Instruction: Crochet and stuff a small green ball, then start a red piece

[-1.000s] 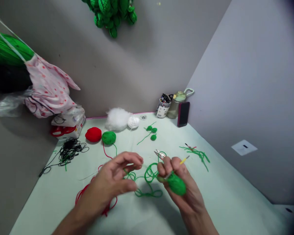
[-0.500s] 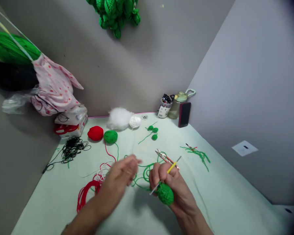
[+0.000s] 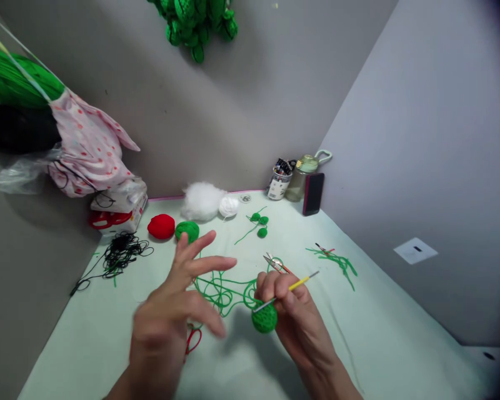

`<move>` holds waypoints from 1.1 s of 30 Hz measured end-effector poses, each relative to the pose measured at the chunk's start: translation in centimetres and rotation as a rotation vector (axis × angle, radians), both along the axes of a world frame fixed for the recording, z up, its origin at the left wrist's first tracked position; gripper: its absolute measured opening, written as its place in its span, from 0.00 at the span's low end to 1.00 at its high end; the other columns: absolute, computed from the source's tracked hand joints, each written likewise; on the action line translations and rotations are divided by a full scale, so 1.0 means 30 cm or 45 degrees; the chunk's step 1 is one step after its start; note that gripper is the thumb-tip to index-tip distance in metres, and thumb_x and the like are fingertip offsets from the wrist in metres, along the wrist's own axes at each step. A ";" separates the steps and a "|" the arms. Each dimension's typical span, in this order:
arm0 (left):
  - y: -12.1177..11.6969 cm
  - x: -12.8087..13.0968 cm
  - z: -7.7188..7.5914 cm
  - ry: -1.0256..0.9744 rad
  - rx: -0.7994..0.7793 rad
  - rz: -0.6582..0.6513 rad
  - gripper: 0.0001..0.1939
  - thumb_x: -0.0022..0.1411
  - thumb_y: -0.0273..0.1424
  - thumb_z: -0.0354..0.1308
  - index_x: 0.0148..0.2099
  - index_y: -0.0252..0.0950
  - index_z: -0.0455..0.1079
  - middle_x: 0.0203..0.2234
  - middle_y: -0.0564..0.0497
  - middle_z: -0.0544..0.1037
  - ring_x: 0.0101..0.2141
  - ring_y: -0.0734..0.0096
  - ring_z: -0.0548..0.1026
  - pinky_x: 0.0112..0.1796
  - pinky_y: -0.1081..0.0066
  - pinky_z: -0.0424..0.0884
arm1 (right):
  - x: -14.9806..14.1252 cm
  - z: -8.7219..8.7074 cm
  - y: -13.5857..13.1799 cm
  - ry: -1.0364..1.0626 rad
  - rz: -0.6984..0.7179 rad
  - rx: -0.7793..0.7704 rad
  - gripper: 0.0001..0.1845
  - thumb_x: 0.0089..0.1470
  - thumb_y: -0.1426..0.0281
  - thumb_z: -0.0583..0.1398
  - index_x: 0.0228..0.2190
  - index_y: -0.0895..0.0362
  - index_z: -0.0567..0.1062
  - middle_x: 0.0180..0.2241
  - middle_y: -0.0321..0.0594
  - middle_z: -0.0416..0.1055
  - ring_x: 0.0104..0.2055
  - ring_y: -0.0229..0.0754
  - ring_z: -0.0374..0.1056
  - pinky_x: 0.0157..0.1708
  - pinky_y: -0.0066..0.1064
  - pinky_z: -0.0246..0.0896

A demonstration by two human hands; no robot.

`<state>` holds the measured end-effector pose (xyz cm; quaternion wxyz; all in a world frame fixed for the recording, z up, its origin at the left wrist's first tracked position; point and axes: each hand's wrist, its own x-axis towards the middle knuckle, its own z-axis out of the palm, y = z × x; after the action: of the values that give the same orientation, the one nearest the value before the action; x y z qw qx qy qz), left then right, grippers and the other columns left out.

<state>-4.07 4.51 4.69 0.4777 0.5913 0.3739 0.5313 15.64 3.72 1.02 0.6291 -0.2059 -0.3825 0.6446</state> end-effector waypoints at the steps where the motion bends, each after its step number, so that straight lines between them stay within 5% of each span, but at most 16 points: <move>1: 0.009 0.011 -0.019 0.079 0.097 -0.013 0.32 0.60 0.66 0.51 0.25 0.49 0.82 0.51 0.53 0.84 0.71 0.45 0.54 0.71 0.52 0.25 | 0.002 0.003 -0.001 -0.020 -0.023 0.010 0.06 0.60 0.62 0.68 0.32 0.50 0.84 0.30 0.37 0.76 0.35 0.39 0.67 0.36 0.29 0.62; 4: 0.028 0.053 -0.043 0.363 0.270 -0.128 0.20 0.72 0.48 0.52 0.45 0.49 0.84 0.60 0.51 0.78 0.72 0.47 0.52 0.69 0.45 0.24 | 0.016 0.006 -0.003 -0.152 -0.141 0.123 0.06 0.62 0.62 0.67 0.35 0.48 0.84 0.31 0.37 0.77 0.37 0.41 0.69 0.38 0.31 0.65; 8: 0.020 0.090 -0.044 0.010 -0.308 -0.460 0.21 0.75 0.44 0.51 0.64 0.49 0.73 0.63 0.47 0.75 0.65 0.50 0.67 0.65 0.48 0.57 | 0.046 -0.001 -0.004 -0.452 -0.345 0.371 0.07 0.65 0.65 0.64 0.39 0.48 0.85 0.35 0.39 0.80 0.40 0.44 0.71 0.43 0.36 0.68; 11: 0.013 0.101 -0.052 -0.281 -0.529 -0.570 0.19 0.73 0.44 0.56 0.62 0.51 0.75 0.56 0.49 0.80 0.57 0.57 0.75 0.61 0.57 0.65 | 0.061 -0.003 -0.006 -0.587 -0.433 0.473 0.08 0.66 0.67 0.63 0.42 0.47 0.84 0.37 0.39 0.81 0.42 0.44 0.71 0.45 0.37 0.67; 17: 0.030 0.125 -0.071 -0.510 -0.653 -0.617 0.23 0.58 0.35 0.74 0.55 0.54 0.80 0.46 0.53 0.82 0.46 0.70 0.78 0.49 0.71 0.72 | 0.067 0.005 -0.010 -0.683 -0.468 0.508 0.09 0.66 0.69 0.63 0.43 0.46 0.84 0.38 0.36 0.81 0.42 0.42 0.71 0.44 0.34 0.66; 33: 0.025 0.123 -0.043 -0.375 -0.697 -0.416 0.35 0.48 0.27 0.77 0.58 0.49 0.77 0.40 0.52 0.80 0.40 0.66 0.77 0.45 0.65 0.74 | 0.078 0.043 -0.025 -0.879 -0.359 0.426 0.09 0.62 0.67 0.67 0.44 0.44 0.85 0.40 0.39 0.80 0.42 0.43 0.75 0.42 0.34 0.72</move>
<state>-0.37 5.26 3.40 0.7462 0.4104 0.3299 0.4074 17.98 2.97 2.32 0.5708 -0.3553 -0.6387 0.3740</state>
